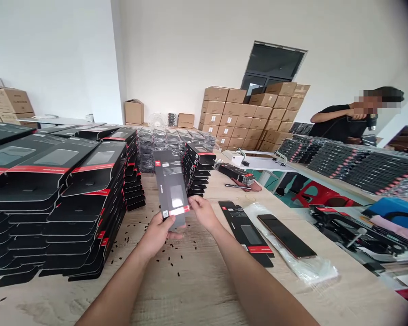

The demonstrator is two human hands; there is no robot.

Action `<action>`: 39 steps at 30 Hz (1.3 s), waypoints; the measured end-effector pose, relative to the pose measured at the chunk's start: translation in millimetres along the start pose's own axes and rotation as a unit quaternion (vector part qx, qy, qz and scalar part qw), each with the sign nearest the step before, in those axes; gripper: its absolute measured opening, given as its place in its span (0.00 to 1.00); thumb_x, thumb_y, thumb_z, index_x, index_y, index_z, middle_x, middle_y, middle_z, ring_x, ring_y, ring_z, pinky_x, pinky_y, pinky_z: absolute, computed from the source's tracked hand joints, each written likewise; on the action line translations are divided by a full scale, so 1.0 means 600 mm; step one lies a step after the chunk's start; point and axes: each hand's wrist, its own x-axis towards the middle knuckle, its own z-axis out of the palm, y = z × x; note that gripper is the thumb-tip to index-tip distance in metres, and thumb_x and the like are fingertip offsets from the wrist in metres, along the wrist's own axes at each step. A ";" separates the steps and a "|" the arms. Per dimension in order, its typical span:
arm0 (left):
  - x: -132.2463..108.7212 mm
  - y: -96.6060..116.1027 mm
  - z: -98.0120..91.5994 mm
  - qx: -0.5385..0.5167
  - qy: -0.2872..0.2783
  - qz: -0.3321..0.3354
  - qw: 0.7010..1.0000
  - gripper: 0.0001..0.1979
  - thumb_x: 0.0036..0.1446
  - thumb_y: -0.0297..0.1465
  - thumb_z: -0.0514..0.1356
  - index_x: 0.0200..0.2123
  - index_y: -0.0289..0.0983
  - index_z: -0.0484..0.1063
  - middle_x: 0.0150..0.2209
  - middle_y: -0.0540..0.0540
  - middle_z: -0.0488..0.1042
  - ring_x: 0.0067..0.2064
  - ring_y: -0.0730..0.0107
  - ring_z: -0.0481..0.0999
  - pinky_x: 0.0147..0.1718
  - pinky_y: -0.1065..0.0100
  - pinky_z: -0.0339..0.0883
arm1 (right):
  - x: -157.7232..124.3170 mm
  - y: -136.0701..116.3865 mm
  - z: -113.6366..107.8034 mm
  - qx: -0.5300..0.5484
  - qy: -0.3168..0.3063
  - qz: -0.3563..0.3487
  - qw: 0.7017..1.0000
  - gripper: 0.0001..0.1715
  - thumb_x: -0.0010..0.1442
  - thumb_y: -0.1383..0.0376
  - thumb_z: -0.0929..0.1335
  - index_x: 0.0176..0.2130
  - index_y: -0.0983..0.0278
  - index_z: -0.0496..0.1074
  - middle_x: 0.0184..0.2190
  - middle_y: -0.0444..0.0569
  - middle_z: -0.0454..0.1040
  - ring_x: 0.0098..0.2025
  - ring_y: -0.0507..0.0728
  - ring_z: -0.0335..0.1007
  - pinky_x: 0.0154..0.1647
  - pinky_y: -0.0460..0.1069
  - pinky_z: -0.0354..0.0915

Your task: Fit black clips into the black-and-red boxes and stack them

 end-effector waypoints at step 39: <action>0.035 -0.039 -0.025 0.169 0.156 0.086 0.969 0.15 0.48 0.39 0.64 0.38 0.36 0.77 0.35 0.46 0.78 0.34 0.65 0.75 0.34 0.63 0.75 | -0.039 0.045 -0.034 -0.246 -0.142 -0.048 0.957 0.09 0.58 0.68 0.62 0.35 0.63 0.72 0.34 0.51 0.76 0.34 0.57 0.69 0.33 0.48 0.58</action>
